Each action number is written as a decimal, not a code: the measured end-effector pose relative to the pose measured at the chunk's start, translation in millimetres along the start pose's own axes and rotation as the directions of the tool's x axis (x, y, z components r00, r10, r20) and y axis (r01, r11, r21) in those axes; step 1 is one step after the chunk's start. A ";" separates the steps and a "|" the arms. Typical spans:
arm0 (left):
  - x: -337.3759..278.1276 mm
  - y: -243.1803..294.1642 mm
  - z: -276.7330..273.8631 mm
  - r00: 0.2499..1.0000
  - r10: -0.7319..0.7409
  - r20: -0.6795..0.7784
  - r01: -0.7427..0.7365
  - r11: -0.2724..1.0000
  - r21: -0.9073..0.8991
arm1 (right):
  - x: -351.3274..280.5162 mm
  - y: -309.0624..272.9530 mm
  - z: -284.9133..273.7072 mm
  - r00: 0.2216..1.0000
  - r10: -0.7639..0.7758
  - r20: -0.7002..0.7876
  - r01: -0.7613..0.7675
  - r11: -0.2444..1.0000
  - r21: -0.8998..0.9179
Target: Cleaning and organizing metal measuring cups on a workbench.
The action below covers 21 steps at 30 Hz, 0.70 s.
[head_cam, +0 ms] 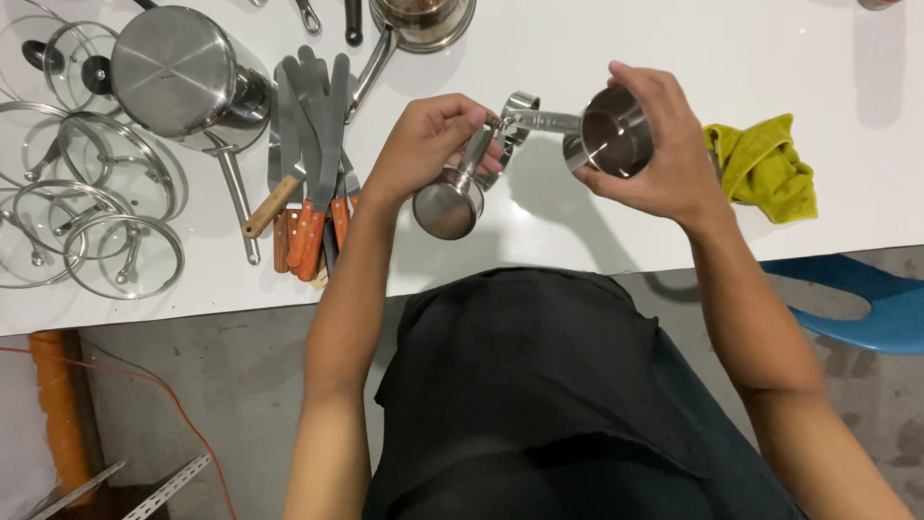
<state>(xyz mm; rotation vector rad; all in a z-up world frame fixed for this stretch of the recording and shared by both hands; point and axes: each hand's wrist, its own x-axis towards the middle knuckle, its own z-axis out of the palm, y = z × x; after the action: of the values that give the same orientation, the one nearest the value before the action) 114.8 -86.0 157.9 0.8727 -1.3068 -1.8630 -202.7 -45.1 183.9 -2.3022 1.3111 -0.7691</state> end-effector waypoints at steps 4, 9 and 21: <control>-1.2 9.2 2.9 0.997 -0.075 0.010 0.076 0.996 -0.055 | 2.4 -0.7 -9.0 0.999 -0.038 -0.012 0.037 0.998 -0.049; -3.9 5.3 4.1 0.970 -0.180 0.164 0.175 0.984 0.043 | 1.2 3.8 -12.1 0.997 -0.076 -0.032 0.072 0.992 -0.105; -37.0 -53.2 -7.5 0.969 0.075 0.235 0.069 0.831 -0.552 | -12.5 23.6 -18.6 0.997 -0.046 -0.068 0.034 0.986 -0.163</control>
<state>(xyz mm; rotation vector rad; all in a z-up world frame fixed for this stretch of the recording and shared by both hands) 132.6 -45.3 110.1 0.3310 -0.8035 -2.2343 -235.1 -46.8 181.6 -2.4552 1.4105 -0.7915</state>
